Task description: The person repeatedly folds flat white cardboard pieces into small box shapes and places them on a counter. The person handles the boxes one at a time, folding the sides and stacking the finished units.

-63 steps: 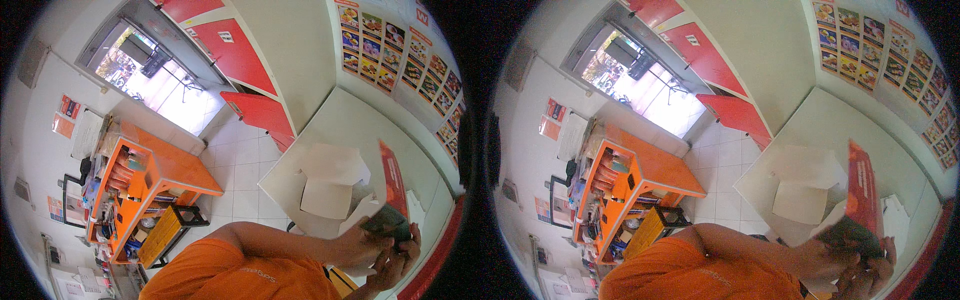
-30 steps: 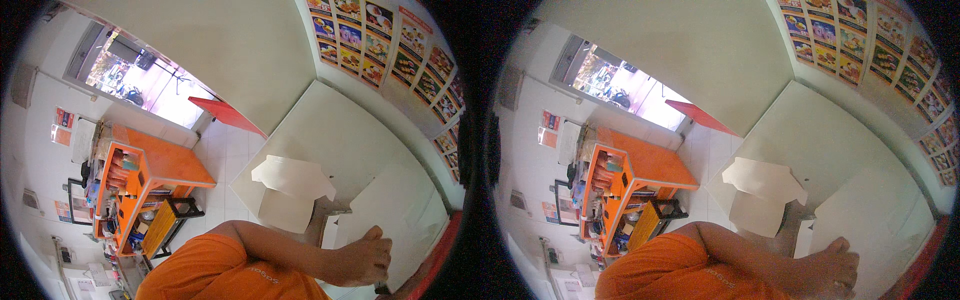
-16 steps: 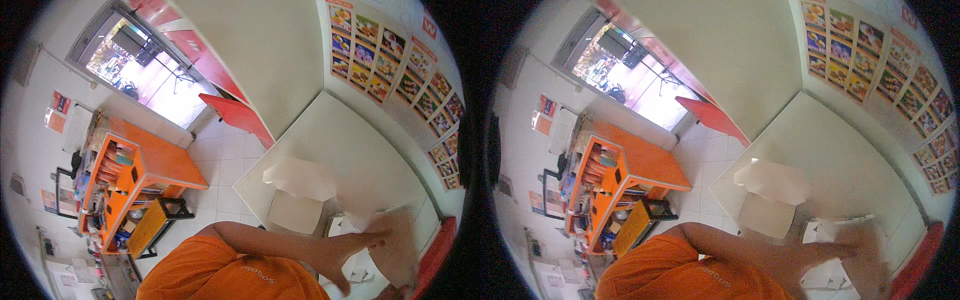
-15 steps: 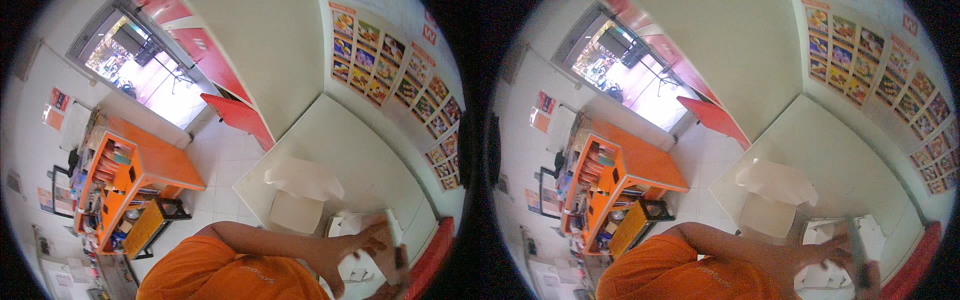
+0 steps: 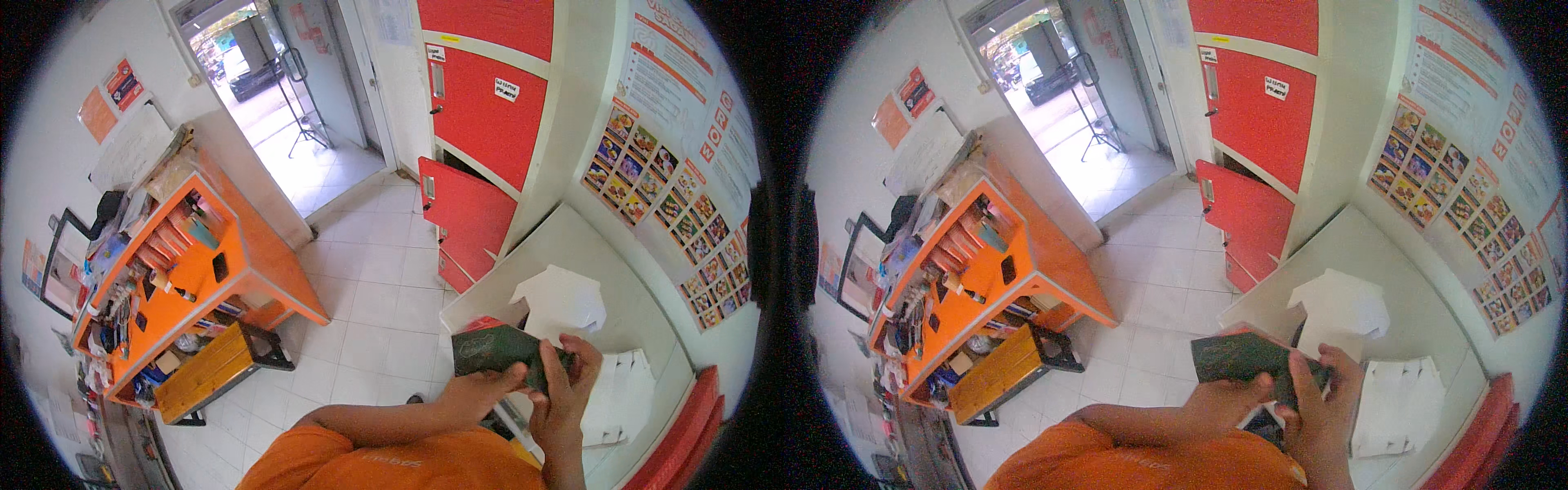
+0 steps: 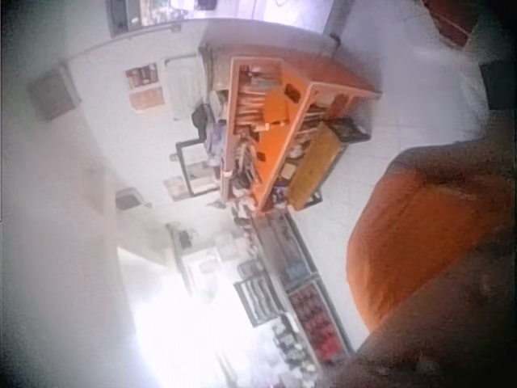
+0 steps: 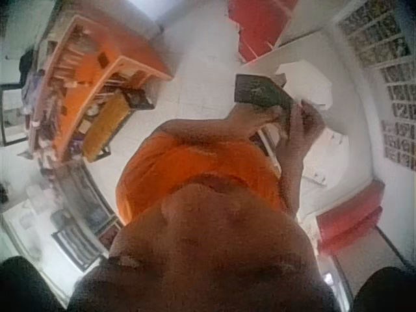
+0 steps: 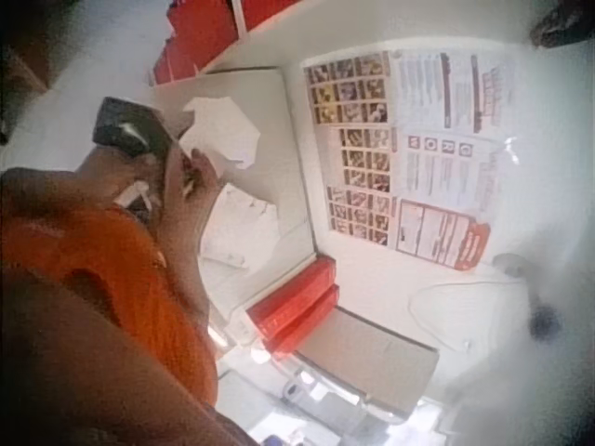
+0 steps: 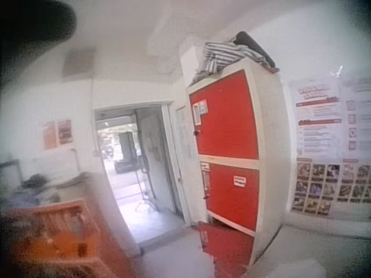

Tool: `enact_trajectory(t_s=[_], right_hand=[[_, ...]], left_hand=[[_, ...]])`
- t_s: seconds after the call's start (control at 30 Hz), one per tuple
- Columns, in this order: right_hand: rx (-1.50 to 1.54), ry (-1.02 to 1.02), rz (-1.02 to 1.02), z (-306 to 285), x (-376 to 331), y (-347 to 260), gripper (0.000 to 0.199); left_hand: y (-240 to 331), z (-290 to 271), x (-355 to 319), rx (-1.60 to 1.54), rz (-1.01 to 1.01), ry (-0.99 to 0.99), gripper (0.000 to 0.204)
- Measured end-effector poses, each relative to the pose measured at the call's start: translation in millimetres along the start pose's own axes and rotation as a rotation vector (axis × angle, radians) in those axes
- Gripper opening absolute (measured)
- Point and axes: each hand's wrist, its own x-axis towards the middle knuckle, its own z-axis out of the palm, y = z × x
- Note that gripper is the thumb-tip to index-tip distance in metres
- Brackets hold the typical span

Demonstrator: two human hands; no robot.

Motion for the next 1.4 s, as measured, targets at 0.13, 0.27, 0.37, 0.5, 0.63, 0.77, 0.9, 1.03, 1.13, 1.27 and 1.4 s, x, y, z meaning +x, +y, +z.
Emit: enact_trajectory(t_s=[0.13,0.27,0.37,0.5,0.63,0.77,0.9,1.03,1.13,1.27,1.4], right_hand=[[0.115,-0.162,-0.195,15,11,-30,0.051],[-0.019,-0.069,-0.172,63,-2,-36,0.053],[-0.048,0.08,-0.101,97,-20,-20,0.056],[0.073,0.065,-0.085,94,-13,-8,0.057],[0.115,-0.108,-0.167,27,-12,18,0.063],[0.092,-0.355,0.148,-22,-9,45,0.076],[0.254,-0.258,0.175,-21,-29,85,0.059],[0.739,0.214,0.364,6,-66,106,0.049],[0.574,0.119,0.236,3,-66,93,0.042],[0.239,-0.005,0.228,-22,-37,77,0.037],[0.13,0.068,0.201,-26,-37,84,0.034]], left_hand=[[11,-58,-22,-0.277,-0.146,0.137,0.03],[-15,-83,-37,0.137,0.051,0.063,0.027],[-20,-54,-40,-0.255,0.152,0.146,0.026],[-16,-36,-18,0.103,0.277,0.271,0.019],[-10,-57,9,0.392,0.259,0.212,0.017],[16,-42,15,1.34,0.369,-0.317,0.023],[28,-3,14,1.642,0.147,-0.667,0.025],[23,6,20,1.329,0.448,-0.293,0.033],[15,13,25,0.853,0.148,-0.324,0.04],[-25,16,36,0.776,0.371,-0.393,0.048],[-27,21,45,1.144,0.694,-0.452,0.061]])
